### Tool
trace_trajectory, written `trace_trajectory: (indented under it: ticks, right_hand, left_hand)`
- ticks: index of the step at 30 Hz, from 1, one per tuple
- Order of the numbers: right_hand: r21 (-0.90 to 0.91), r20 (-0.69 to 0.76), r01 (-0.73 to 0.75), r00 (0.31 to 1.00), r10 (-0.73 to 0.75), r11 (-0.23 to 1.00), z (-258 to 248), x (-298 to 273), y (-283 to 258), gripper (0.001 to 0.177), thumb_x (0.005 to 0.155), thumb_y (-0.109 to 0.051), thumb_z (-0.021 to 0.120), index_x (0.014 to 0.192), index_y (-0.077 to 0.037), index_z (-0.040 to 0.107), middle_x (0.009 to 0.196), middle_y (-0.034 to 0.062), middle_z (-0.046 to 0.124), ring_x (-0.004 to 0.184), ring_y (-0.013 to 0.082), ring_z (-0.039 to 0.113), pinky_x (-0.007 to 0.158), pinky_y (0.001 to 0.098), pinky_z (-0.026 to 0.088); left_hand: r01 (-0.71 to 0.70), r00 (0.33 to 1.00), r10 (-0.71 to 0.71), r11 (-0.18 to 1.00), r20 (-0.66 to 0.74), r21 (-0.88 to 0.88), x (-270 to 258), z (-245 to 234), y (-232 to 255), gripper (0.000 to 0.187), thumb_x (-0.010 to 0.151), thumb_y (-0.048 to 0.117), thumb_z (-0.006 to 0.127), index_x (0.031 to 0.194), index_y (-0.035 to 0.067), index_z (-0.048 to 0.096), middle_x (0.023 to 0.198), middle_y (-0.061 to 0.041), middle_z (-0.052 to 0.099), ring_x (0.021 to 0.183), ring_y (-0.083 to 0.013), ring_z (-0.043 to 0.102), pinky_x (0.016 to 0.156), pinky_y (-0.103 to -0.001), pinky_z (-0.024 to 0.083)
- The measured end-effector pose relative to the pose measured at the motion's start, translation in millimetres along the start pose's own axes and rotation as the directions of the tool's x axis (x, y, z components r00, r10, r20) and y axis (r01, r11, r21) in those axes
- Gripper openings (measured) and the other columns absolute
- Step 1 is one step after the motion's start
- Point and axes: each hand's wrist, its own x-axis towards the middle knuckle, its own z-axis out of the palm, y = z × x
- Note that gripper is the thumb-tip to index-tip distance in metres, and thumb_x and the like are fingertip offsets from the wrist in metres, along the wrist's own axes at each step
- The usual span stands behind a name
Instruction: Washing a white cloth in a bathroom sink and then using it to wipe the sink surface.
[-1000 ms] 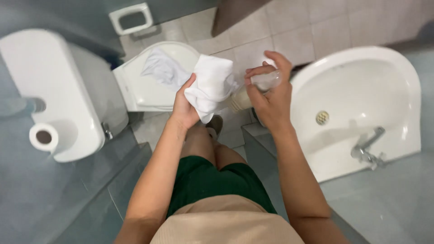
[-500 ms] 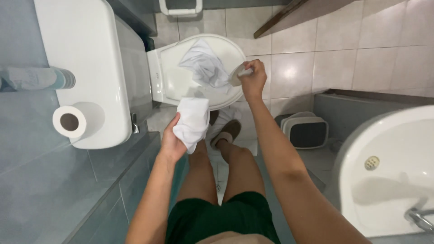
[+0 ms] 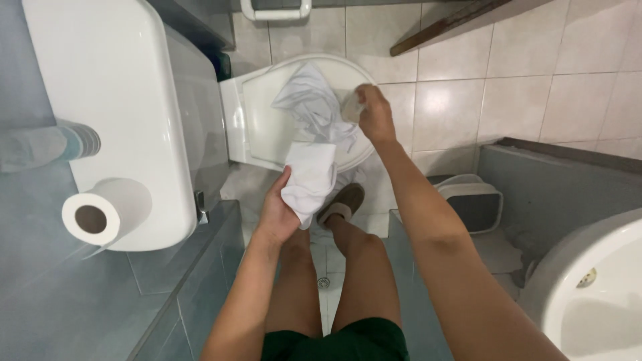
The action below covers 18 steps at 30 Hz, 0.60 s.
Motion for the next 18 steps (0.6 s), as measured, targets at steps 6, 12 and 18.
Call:
trace_trajectory:
  ticks: [6, 12, 18]
  right_hand:
    - [-0.142, 0.163, -0.029, 0.985, 0.052, 0.989, -19, 2, -16, 0.051, 0.064, 0.022, 0.066, 0.108, -0.005, 0.065, 0.126, 0.0171, 0.056, 0.114, 0.041, 0.06, 0.09, 0.0434, 0.054]
    - [-0.041, 0.158, -0.292, 0.943, 0.294, 0.956, -29, 2, -15, 0.095, 0.061, 0.014, 0.077, 0.146, -0.009, 0.041, 0.144, 0.022, 0.037, 0.129, 0.0454, 0.046, 0.104, 0.0448, 0.047]
    - [0.469, 0.081, -0.526, 0.826, 0.558, 0.71, -76, -30, -53, 0.065, 0.094, -0.026, 0.076, 0.147, -0.011, 0.043, 0.153, 0.0145, 0.046, 0.142, 0.0327, 0.043, 0.109, 0.0416, 0.044]
  left_hand:
    - [0.007, 0.997, -0.01, 0.999, 0.077, 0.046, 15, 27, -1, 0.052, 0.103, 0.033, 0.055, 0.143, 0.0, 0.054, 0.142, -0.01, 0.063, 0.129, -0.0248, 0.06, 0.113, -0.039, 0.046]
    - [0.01, 0.999, -0.017, 0.987, 0.045, 0.161, 9, 73, -2, 0.053, 0.099, 0.034, 0.057, 0.141, 0.003, 0.055, 0.14, -0.009, 0.064, 0.128, -0.0257, 0.062, 0.112, -0.041, 0.046]
    - [0.197, 0.977, -0.214, 0.933, 0.023, 0.3, 6, 95, -14, 0.054, 0.096, 0.036, 0.065, 0.138, 0.002, 0.059, 0.134, -0.01, 0.067, 0.121, -0.0258, 0.065, 0.107, -0.041, 0.049]
